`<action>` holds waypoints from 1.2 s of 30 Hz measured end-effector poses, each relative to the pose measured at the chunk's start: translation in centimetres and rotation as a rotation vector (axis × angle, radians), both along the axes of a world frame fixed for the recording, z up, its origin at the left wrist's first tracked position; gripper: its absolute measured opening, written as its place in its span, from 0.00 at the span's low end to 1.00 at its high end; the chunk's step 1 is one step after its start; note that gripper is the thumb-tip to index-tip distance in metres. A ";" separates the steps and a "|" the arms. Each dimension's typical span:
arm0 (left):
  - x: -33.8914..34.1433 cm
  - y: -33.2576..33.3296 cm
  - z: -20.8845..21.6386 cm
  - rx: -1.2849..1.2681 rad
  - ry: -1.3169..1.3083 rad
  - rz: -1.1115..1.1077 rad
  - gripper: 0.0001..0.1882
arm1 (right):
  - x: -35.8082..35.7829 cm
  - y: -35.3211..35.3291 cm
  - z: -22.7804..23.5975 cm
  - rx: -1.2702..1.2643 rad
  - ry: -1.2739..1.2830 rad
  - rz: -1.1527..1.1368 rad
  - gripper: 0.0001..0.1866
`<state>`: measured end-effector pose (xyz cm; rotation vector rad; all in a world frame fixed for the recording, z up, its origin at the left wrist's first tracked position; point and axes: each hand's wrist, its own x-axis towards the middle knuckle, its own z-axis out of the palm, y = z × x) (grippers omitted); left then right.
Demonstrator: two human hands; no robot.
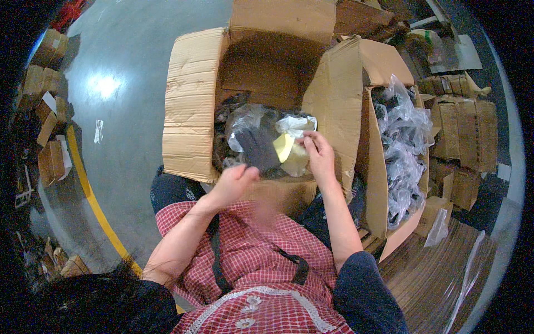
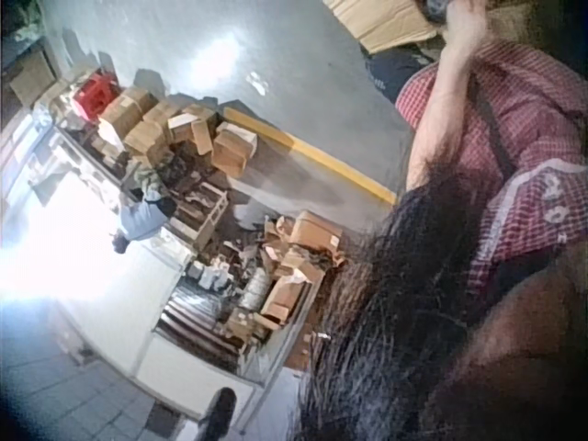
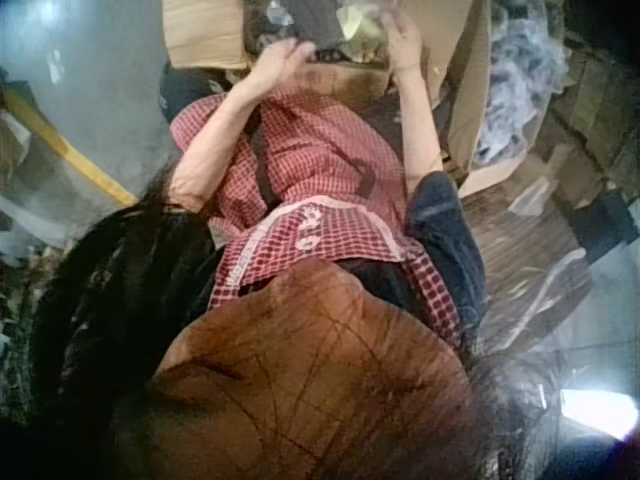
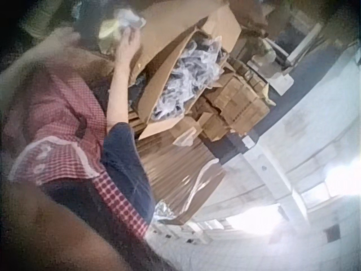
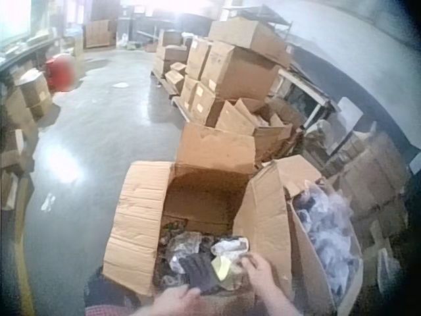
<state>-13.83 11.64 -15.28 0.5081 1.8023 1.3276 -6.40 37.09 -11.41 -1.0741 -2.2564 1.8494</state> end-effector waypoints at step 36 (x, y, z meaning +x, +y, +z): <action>7.1 -3.1 4.0 0.016 0.255 0.409 0.23 | 5.7 0.4 -9.2 0.739 -0.450 0.609 0.15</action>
